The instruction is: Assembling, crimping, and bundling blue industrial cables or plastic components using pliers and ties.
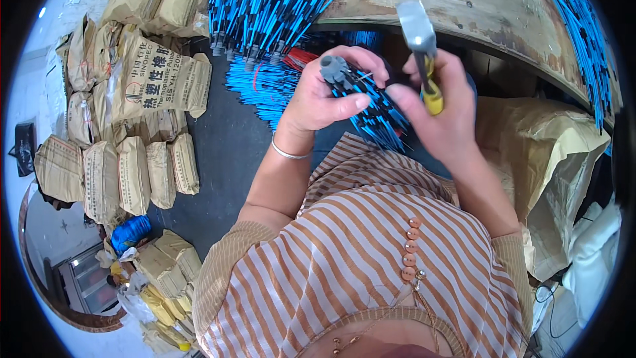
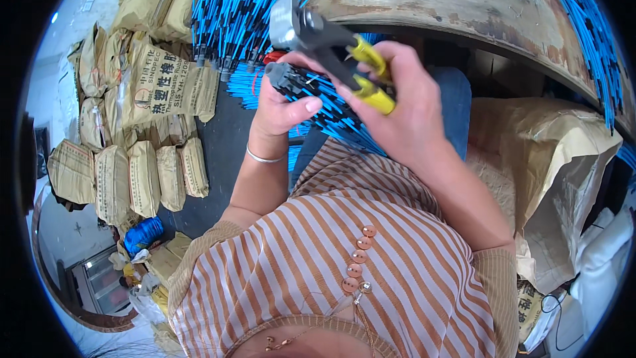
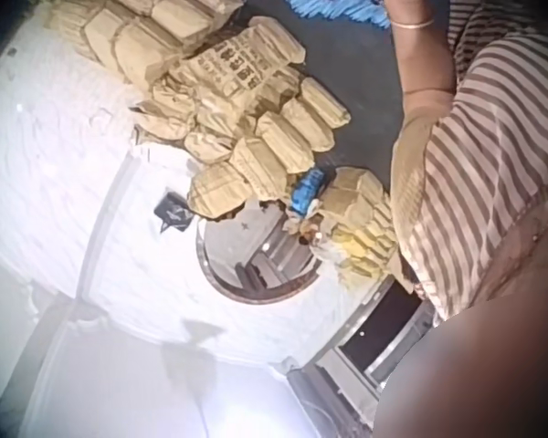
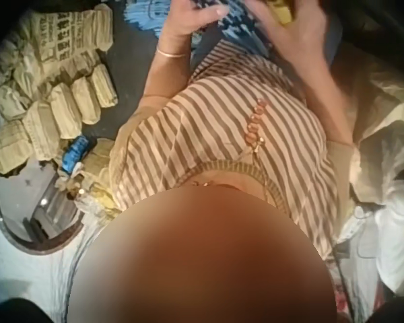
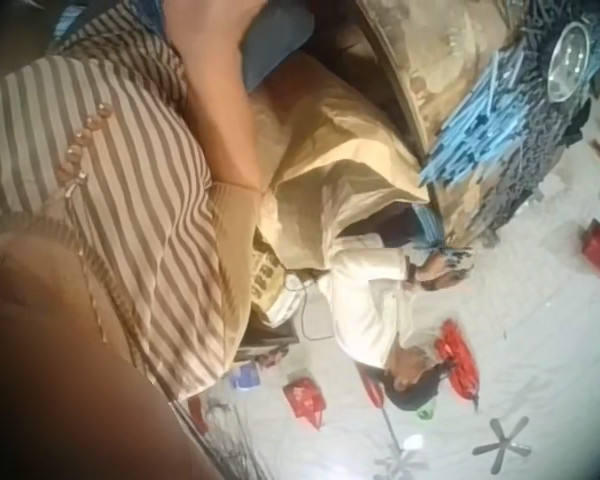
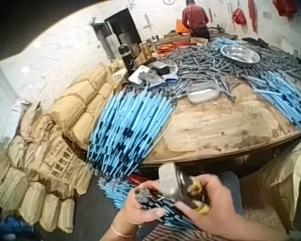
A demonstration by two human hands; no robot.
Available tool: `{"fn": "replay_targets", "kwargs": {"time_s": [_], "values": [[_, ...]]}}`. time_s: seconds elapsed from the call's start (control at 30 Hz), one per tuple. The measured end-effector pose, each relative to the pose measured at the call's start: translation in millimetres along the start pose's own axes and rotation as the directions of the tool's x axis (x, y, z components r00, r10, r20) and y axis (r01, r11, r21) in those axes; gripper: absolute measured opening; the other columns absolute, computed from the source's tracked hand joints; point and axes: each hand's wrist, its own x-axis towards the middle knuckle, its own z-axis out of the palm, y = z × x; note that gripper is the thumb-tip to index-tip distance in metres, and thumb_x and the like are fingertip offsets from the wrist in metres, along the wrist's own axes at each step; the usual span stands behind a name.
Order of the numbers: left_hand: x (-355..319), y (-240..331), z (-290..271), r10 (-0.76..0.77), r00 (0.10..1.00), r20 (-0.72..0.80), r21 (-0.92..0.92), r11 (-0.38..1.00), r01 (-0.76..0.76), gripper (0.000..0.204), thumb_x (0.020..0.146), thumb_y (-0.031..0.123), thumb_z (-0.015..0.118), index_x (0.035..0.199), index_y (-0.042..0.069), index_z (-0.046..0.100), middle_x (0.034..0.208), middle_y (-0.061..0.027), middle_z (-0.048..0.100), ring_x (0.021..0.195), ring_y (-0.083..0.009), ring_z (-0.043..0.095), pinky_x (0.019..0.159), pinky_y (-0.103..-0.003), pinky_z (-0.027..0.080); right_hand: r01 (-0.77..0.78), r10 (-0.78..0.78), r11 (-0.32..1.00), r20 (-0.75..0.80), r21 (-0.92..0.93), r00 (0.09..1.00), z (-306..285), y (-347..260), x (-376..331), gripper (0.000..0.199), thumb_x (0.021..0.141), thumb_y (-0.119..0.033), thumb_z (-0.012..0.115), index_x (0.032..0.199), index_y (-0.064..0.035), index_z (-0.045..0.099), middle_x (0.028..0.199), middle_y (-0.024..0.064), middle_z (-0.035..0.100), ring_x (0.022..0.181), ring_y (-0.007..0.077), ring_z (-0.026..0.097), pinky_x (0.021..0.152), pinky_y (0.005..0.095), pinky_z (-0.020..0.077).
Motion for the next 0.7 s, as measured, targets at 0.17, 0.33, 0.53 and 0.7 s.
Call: {"fn": "replay_targets", "kwargs": {"time_s": [0.17, 0.33, 0.53, 0.7], "values": [[-5, -6, -19, -0.003, 0.998, -0.061, -0.055, 0.998, -0.001, 0.038, 0.069, 0.006, 0.069, 0.103, -0.001, 0.053, 0.084, -0.0147, 0.062, 0.081, -0.0279, 0.059, 0.080, -0.038, 0.048, -0.025, 0.036, 0.845, 0.009, -0.534, 0.999, -67, 8, 66, 0.054, 0.071, -0.019, 0.077, 0.118, -0.0089, 0.055, 0.109, 0.0105, 0.062, 0.085, 0.0228, 0.059, 0.076, 0.0314, 0.0478], [-5, -5, -11, -0.034, 0.987, -0.159, -0.179, 0.984, 0.005, 0.033, 0.069, 0.002, 0.068, 0.100, 0.001, 0.057, 0.085, -0.0112, 0.063, 0.079, -0.0215, 0.059, 0.081, -0.033, 0.047, 0.056, -0.010, 0.430, 0.057, -0.901, 0.998, -92, 75, 104, 0.047, 0.075, -0.032, 0.072, 0.113, -0.0089, 0.060, 0.103, 0.0069, 0.062, 0.079, 0.0272, 0.059, 0.073, 0.0334, 0.0484], [-15, -3, -19, -0.094, 0.975, -0.200, -0.217, 0.975, 0.050, 0.039, 0.064, -0.002, 0.071, 0.100, 0.002, 0.057, 0.085, -0.0098, 0.062, 0.080, -0.0212, 0.059, 0.080, -0.032, 0.047, 0.444, -0.411, 0.801, 0.169, -0.402, 0.896, -12, 28, 44, 0.030, 0.070, -0.008, 0.074, 0.099, -0.0058, 0.065, 0.098, 0.0086, 0.062, 0.081, 0.0245, 0.056, 0.071, 0.0324, 0.0473], [-9, -4, -17, 0.018, 0.973, -0.232, 0.047, 0.999, -0.008, 0.044, 0.056, -0.004, 0.076, 0.095, 0.003, 0.057, 0.087, -0.0087, 0.062, 0.080, -0.0213, 0.059, 0.078, -0.031, 0.047, 0.317, -0.300, 0.942, 0.151, -0.106, 0.942, 40, 3, 8, 0.032, 0.066, -0.001, 0.071, 0.097, -0.0035, 0.062, 0.091, 0.0091, 0.060, 0.078, 0.0228, 0.055, 0.068, 0.0305, 0.0458]]}}
